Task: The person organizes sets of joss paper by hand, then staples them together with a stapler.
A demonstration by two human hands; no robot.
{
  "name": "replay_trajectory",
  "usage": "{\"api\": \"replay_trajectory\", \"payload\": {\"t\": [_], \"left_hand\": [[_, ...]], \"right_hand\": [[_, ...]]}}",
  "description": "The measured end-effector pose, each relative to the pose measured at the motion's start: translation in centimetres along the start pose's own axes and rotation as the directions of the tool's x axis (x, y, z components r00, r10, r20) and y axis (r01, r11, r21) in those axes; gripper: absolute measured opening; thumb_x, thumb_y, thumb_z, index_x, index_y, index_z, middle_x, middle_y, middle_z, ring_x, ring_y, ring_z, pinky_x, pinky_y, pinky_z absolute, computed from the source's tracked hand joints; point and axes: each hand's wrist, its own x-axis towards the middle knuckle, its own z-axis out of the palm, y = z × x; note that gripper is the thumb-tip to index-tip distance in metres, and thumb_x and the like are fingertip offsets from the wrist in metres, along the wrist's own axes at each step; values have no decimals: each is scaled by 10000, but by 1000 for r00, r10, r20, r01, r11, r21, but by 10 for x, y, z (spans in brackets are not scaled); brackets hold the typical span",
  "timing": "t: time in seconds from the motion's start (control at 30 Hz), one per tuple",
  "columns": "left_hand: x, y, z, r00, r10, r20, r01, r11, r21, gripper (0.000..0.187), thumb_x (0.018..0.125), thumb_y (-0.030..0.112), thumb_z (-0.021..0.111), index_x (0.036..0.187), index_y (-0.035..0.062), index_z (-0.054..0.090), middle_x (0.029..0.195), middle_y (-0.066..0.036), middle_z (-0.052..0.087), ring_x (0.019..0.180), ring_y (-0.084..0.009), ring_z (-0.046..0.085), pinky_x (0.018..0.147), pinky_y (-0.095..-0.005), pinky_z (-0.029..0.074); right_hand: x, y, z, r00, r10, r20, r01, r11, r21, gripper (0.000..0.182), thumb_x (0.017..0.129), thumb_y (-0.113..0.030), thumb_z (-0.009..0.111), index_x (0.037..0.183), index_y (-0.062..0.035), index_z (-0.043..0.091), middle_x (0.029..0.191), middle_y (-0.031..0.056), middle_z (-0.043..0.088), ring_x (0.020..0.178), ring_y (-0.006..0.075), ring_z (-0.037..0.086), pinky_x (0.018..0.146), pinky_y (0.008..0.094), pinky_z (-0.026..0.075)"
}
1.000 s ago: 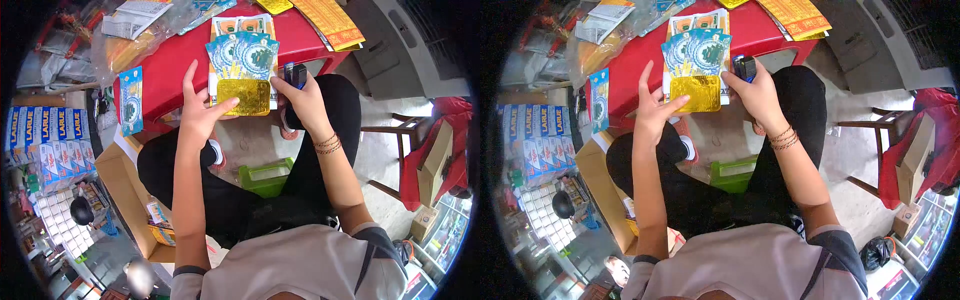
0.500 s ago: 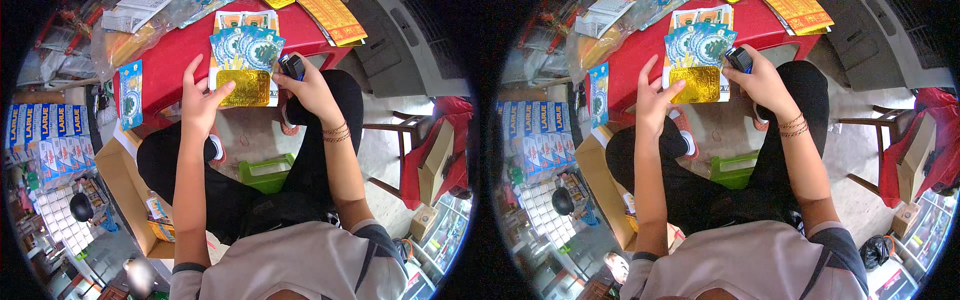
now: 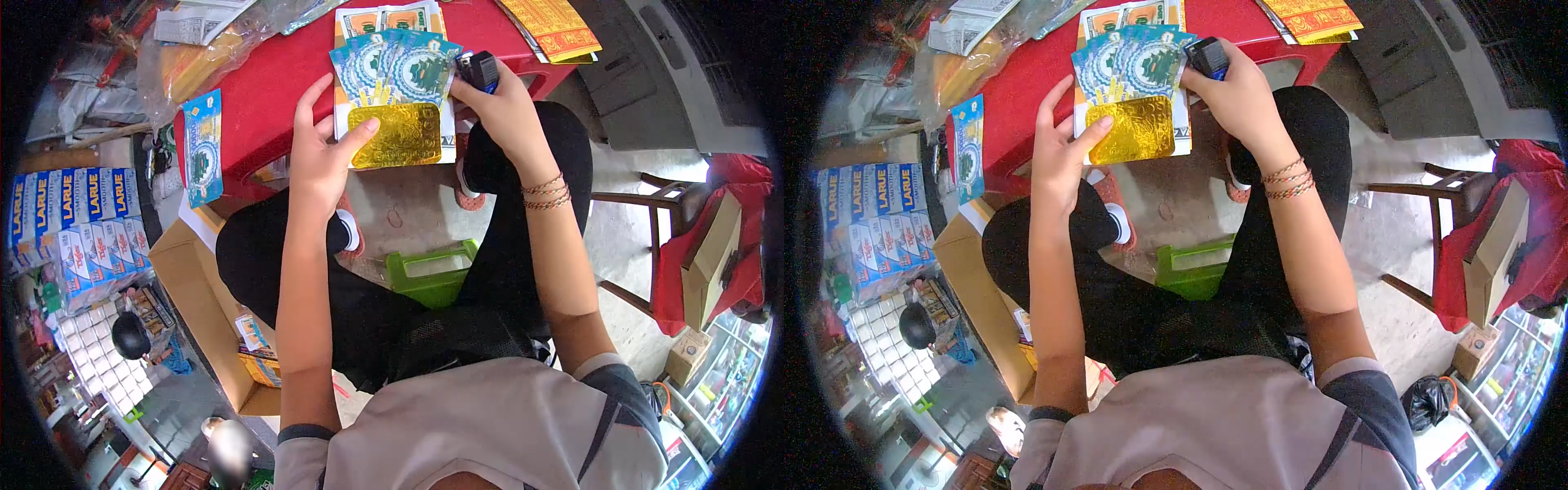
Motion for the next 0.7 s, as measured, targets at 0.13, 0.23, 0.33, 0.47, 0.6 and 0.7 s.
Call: {"api": "replay_trajectory", "payload": {"t": [0.13,0.23,0.33,0.47,0.6,0.7], "left_hand": [[-2,0,-1,1000,25,18,-25,999,21,733,806,-13,681,1414,58,279,1122,-191,617,997,-208,621,841,-334,520],[0,-2,-2,999,27,39,-29,999,37,747,810,20,691,1419,55,260,1078,-197,632,989,-181,621,845,-297,499],[0,-2,-1,1000,2,8,-2,1000,22,748,805,25,696,1417,44,266,1067,-197,637,991,-185,623,840,-296,503],[1,0,1,1000,-9,17,9,1000,15,750,800,-2,692,1417,32,269,1096,-195,628,995,-201,623,849,-332,516],[0,2,6,999,26,20,-25,998,-49,729,806,-6,682,1403,6,263,1104,-211,620,1005,-200,620,853,-318,510],[-1,3,5,999,26,25,-24,998,-66,722,807,-7,681,1393,3,259,1127,-218,607,1018,-209,615,863,-324,506]], "right_hand": [[1,-4,-3,997,-52,48,56,994,-92,267,783,-133,681,984,17,593,773,65,655,686,128,620,649,290,493],[0,-11,-6,996,13,90,-18,998,57,164,829,-104,646,944,5,606,768,37,640,651,103,607,589,250,493],[-1,-16,-5,995,60,83,-76,974,212,205,861,-188,643,967,-15,620,811,41,650,674,105,613,586,248,494],[2,-18,-3,986,156,55,-165,912,374,330,846,-296,681,941,13,610,792,37,654,650,113,631,553,244,502],[8,-18,-4,976,215,33,-213,916,340,399,824,-362,704,921,16,618,800,32,655,671,97,604,600,247,489],[10,-13,-1,997,77,17,-79,988,136,365,787,-308,746,915,10,620,800,29,656,681,89,585,634,255,480]]}}
